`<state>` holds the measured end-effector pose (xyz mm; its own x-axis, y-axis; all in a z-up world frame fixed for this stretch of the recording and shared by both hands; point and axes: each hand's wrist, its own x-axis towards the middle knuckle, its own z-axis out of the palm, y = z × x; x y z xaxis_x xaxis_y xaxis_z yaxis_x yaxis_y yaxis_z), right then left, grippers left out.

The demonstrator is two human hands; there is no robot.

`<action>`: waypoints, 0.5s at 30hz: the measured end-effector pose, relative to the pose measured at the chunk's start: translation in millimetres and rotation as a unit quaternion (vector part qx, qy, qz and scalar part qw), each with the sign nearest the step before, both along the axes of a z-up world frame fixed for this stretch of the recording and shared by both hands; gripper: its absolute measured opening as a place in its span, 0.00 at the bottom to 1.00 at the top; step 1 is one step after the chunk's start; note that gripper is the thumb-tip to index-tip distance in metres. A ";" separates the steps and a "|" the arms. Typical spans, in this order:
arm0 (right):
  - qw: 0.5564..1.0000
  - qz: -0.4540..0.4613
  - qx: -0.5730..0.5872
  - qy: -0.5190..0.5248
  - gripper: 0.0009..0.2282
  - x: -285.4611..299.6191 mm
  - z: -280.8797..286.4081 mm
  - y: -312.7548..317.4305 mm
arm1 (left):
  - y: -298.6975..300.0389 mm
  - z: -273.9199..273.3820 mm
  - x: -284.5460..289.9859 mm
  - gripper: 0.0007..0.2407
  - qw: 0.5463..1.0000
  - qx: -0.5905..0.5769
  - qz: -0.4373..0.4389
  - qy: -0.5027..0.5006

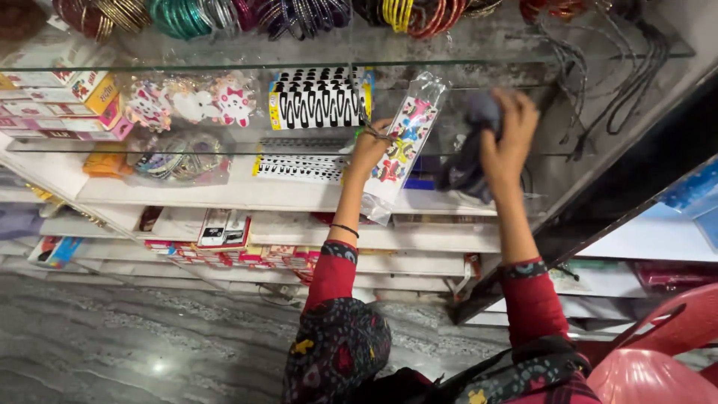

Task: The person wipes packaged hair-clip cards and other packaged goods on a glass display shelf using a gray cloth, lifting each package to wipe beneath it and replacing it on the shelf. They work across the shelf, moving items aside and wiping the glass surface between the packages.

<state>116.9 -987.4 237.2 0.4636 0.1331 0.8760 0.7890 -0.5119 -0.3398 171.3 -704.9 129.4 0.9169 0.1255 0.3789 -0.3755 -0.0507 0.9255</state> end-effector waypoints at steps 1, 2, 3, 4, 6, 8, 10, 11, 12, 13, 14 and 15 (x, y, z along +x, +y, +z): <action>0.999 -0.033 0.012 -0.015 0.25 5.0 6.2 -1.9 | -1.5 3.6 -3.1 0.15 1.000 0.004 0.005 0.001; 0.997 -0.067 0.023 -0.029 0.25 8.4 10.0 -4.3 | -3.5 4.4 -8.3 0.14 1.000 0.008 0.010 0.005; 0.997 -0.067 0.019 -0.027 0.25 11.7 7.4 -6.5 | -4.3 4.4 -11.5 0.14 1.000 0.004 0.009 0.008; 0.996 -0.075 0.018 -0.034 0.26 15.9 5.8 -7.7 | -3.6 7.2 -12.9 0.16 1.000 0.012 0.017 0.003; 0.995 -0.086 0.016 -0.042 0.26 22.7 -2.4 -5.7 | -1.7 3.9 -8.3 0.17 1.000 0.019 0.023 -0.003; 0.995 -0.031 -0.078 -0.045 0.30 29.0 -16.2 0.1 | -0.5 -8.9 5.1 0.19 1.000 -0.002 0.002 -0.012; 0.993 -0.022 -0.113 -0.018 0.31 10.8 -16.4 26.1 | -0.6 -8.5 6.7 0.17 1.000 -0.009 0.000 -0.002; 0.989 -0.009 -0.148 0.010 0.32 1.5 -17.5 39.4 | -0.6 -9.2 6.9 0.15 1.000 -0.015 0.001 0.010; 0.989 -0.011 -0.146 0.012 0.32 -9.3 -25.0 48.0 | -0.8 -8.4 5.5 0.15 1.000 -0.014 -0.002 0.012; 0.983 0.022 -0.184 0.002 0.32 -20.1 -32.1 56.7 | -0.9 -7.4 3.9 0.15 0.999 -0.040 -0.015 0.015; 0.974 0.055 -0.220 -0.012 0.32 -29.0 -37.3 67.3 | 1.0 -3.5 4.3 0.15 0.997 -0.065 -0.028 0.016; 0.975 0.053 -0.217 -0.013 0.32 -33.8 -55.1 69.5 | 2.4 -2.5 4.5 0.15 0.998 -0.062 -0.029 0.015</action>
<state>83.2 -917.8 182.1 0.4055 0.5404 0.7373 0.8510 -0.5176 -0.0886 175.8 -702.5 127.0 0.9348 0.1155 0.3359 -0.3463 0.0860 0.9342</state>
